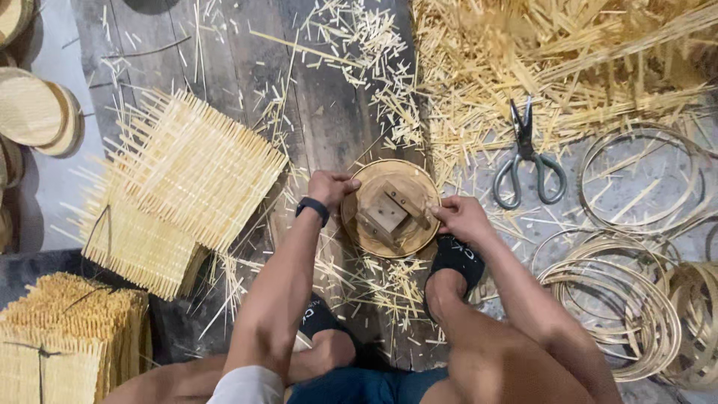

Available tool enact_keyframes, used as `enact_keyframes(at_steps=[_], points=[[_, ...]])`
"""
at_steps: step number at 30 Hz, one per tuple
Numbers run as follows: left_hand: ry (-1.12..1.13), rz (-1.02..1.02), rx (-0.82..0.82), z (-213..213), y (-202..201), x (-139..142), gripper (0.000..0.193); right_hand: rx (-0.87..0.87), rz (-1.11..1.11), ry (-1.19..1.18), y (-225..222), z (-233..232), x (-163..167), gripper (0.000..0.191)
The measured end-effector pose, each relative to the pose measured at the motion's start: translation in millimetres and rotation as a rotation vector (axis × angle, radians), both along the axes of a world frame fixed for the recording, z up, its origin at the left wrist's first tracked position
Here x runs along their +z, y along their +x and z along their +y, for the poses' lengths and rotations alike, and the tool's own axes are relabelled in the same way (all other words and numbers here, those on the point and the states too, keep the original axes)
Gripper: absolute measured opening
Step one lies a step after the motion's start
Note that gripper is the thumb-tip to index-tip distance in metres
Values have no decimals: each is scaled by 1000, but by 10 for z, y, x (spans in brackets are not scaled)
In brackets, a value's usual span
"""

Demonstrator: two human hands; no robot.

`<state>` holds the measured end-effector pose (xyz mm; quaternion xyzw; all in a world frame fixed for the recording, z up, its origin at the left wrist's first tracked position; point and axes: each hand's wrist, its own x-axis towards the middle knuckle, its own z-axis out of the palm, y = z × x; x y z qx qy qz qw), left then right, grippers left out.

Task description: The person sits on the floor assembling round bamboo steamer bodies. They fit a woven bamboo mat into a bent bamboo rim, press the rim down over a wooden form, and trim excess bamboo strips with scissors, repeating the process for several steamer bodies.

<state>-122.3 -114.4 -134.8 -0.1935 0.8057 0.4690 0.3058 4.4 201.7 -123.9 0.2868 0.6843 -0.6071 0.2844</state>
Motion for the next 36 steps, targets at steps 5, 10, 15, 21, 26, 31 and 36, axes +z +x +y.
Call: enact_keyframes(at_steps=[5, 10, 15, 21, 26, 31, 36], points=[[-153, -7, -2, 107, -39, 130, 33, -142, 43, 95, 122, -128, -245, 29], [300, -94, 426, 59, 207, 438, 34, -330, 72, -405, 200, -3, 67, 22], [796, -370, 512, 32, 1077, 212, 21, -317, -115, -392, 314, -190, 133, 24], [530, -258, 613, 266, 1344, -432, 21, -336, -72, -8, 252, -420, 49, 25], [480, -153, 384, 46, 1039, 174, 28, -175, -14, -38, 182, -261, 508, 43], [157, 658, -146, 149, 752, 1204, 44, -49, 361, -106, -137, -258, 1052, 106], [363, 735, 50, 894, 699, 1640, 40, -228, 284, -76, -417, -581, 1217, 97]])
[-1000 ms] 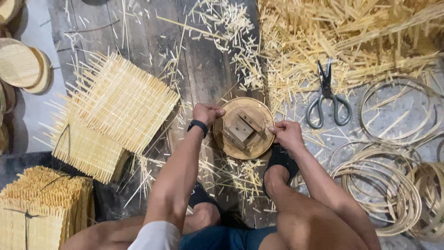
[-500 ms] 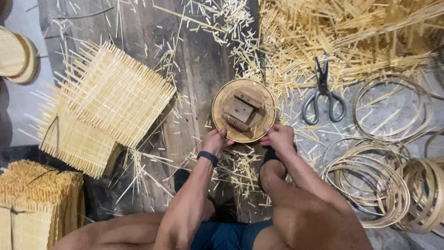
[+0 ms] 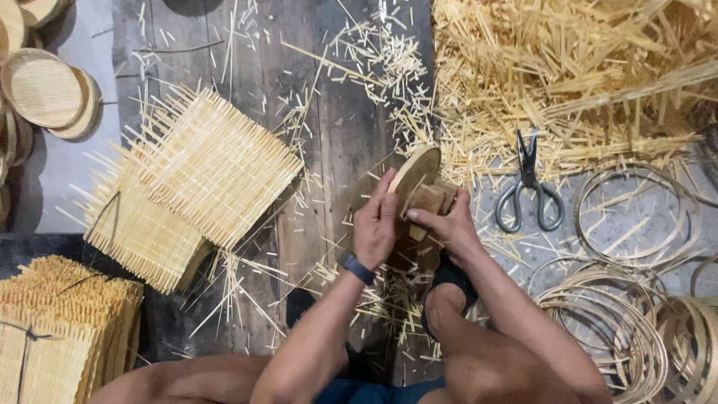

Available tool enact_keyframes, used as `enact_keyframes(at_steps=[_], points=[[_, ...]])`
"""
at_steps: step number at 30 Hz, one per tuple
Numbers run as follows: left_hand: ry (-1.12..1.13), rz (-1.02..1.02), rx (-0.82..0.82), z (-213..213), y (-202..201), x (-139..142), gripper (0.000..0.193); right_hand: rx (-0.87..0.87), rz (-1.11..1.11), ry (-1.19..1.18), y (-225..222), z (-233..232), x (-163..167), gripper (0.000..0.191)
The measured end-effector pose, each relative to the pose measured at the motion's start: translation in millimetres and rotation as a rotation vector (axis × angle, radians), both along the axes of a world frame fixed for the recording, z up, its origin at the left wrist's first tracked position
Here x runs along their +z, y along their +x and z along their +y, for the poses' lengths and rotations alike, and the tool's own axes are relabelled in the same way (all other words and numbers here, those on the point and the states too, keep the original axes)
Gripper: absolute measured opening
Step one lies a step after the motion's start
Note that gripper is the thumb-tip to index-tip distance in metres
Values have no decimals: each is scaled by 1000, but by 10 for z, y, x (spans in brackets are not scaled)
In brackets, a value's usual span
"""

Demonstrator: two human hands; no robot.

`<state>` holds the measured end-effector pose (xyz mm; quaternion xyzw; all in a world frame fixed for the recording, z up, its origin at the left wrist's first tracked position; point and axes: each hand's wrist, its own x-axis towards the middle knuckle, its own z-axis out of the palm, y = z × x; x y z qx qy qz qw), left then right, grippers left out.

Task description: The person sits on the floor assembling round bamboo steamer bodies. They fit a woven bamboo mat into a bent bamboo rim, press the rim down over a wooden form, and trim excess bamboo strips with scissors, repeating the process for several steamer bodies.

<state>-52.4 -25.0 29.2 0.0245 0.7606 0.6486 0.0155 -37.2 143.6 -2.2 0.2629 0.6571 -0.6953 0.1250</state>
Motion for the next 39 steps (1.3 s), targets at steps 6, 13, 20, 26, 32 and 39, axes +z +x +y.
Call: enact_keyframes(at_steps=[6, 13, 20, 26, 32, 39], points=[[-227, 18, -35, -103, -254, 75, 40, -33, 94, 10, 38, -30, -88, 89], [-195, 25, -100, -257, -350, -274, 41, -39, 160, -263, -22, -34, -55, 74], [-237, -107, 150, -1167, -595, -1106, 61, -49, 192, -677, 266, 326, 185, 62], [-122, -459, 506, -1430, -564, -1641, 60, -201, 206, -738, 465, 667, -48, 65], [-543, -471, -235, -1810, -311, -1645, 41, -216, 154, -579, 591, 876, -230, 66], [822, -681, 501, -1463, -1378, -1409, 33, -236, 140, -552, 531, 883, -288, 68]])
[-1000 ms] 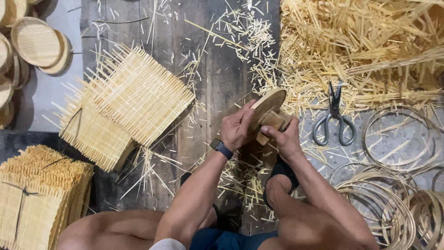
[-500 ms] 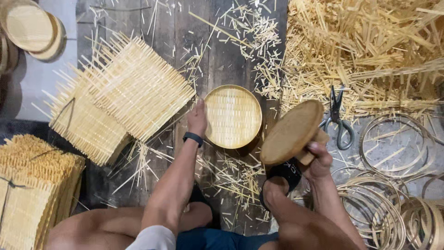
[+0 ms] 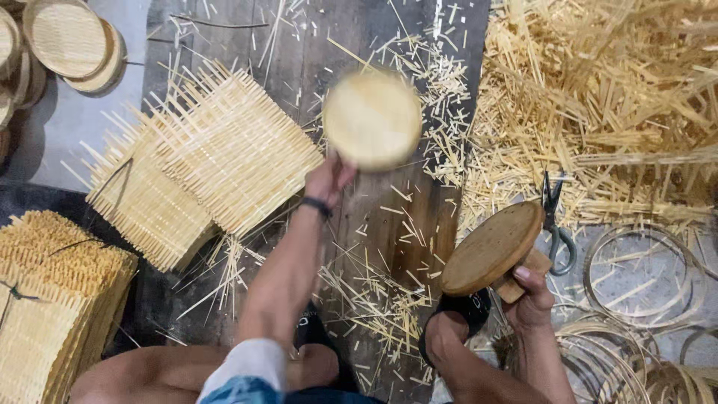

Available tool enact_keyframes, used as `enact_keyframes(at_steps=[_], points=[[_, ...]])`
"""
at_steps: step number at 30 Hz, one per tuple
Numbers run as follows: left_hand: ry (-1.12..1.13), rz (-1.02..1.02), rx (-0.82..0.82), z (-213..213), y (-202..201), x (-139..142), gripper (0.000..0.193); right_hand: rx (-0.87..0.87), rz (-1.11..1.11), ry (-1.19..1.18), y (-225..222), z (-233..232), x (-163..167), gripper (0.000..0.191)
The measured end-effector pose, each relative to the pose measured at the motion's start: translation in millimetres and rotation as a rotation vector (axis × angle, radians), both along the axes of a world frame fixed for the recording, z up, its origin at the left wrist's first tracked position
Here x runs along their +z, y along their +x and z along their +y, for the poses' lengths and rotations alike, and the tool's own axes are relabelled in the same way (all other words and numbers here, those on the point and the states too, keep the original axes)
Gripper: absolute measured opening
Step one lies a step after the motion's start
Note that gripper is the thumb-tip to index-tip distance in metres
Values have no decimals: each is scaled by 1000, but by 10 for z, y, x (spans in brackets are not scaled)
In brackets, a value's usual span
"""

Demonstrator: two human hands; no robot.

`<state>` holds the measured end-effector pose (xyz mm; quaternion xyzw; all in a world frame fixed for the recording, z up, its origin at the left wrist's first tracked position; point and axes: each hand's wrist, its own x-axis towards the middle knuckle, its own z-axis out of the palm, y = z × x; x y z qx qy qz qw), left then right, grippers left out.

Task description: The person sits on the floor assembling round bamboo steamer bodies. They fit a woven bamboo mat into a bent bamboo rim, press the rim down over a wooden form, and trim excess bamboo strips with scissors, repeating the process for several steamer bodies.

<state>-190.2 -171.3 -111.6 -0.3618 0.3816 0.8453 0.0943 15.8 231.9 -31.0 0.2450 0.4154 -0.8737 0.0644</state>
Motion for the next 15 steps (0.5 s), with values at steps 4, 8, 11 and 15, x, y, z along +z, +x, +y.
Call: enact_keyframes(at_steps=[4, 8, 11, 15], points=[[-207, -84, -356, 654, 64, 248, 36, 45, 19, -78, -92, -219, 20, 69], [-92, -277, -660, 1239, 838, 344, 48, 92, -75, -176, -238, -566, -16, 63], [-141, -79, -341, 1209, 1055, 183, 42, 100, -62, -189, -333, -741, -91, 59], [-736, 387, -358, 497, 915, 27, 44, 323, -121, 254, -382, -909, -270, 39]])
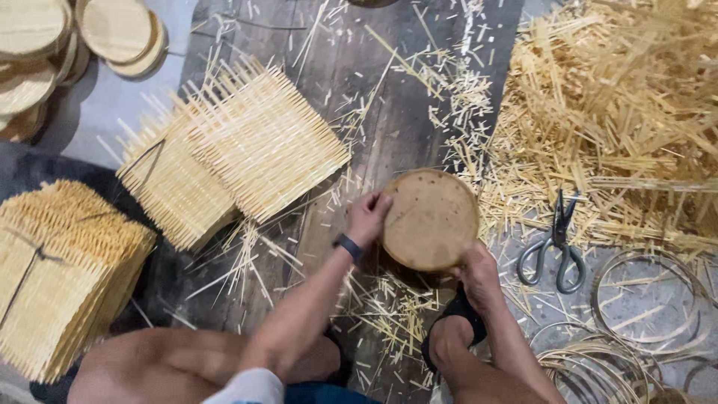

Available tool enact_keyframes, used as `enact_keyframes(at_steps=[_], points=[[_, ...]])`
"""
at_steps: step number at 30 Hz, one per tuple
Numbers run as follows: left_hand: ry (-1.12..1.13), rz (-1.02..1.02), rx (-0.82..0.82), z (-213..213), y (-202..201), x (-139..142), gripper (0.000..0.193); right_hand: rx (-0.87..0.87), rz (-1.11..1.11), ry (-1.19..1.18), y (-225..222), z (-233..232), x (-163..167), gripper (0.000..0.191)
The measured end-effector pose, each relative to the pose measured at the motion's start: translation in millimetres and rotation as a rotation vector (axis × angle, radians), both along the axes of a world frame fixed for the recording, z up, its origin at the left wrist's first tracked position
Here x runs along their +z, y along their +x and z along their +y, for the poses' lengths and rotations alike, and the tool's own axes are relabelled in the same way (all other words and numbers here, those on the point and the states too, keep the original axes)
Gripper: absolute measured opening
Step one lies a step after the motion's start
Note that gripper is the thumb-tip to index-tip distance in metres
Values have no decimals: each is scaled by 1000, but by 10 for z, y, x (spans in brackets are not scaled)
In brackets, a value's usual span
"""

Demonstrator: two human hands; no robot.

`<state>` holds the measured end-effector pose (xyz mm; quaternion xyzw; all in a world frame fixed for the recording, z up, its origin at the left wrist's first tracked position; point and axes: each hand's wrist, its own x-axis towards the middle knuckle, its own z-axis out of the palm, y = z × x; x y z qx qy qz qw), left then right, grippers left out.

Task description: The person sits on the floor assembling round bamboo steamer bodies. They fit a woven bamboo mat into a bent bamboo rim, press the rim down over a wooden form, and trim excess bamboo strips with scissors, repeating the process for several steamer bodies.

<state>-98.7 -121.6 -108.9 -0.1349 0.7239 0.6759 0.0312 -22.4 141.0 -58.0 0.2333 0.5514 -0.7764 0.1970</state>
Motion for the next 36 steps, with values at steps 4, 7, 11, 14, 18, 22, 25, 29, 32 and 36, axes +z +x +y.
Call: enact_keyframes(at_steps=[4, 7, 11, 14, 18, 22, 25, 29, 32, 36], points=[[-1282, 111, -231, -1177, -338, 248, 61, 95, -34, 58, 18, -87, -200, 31], [-1714, 56, -163, -1763, -495, 534, 60, 80, -43, 60, 51, -21, -283, 31], [-1127, -362, -399, -1988, -535, 949, 44, 10, -73, 72, 92, 81, -271, 30], [-1080, 29, -31, -1915, -503, 1241, 45, -53, 1, 158, 97, 94, -156, 32], [-987, 629, -40, -1230, -224, 1373, 48, -113, 183, 265, 11, 129, 104, 40], [-1075, -80, -1128, -100, 506, 1215, 54, -73, 182, -212, -188, 175, 261, 45], [-926, 659, -1012, 80, 870, 1176, 66, 34, 165, 268, -296, 107, 220, 36], [-952, -312, -1097, -7, 524, 1042, 27, -17, 188, 391, -295, 45, 103, 34], [-605, -191, -119, -339, 119, 845, 72, -75, 248, 344, -240, 55, 17, 33], [-355, -488, -247, -693, -92, 434, 32, -97, 139, 420, -165, 85, -186, 31]])
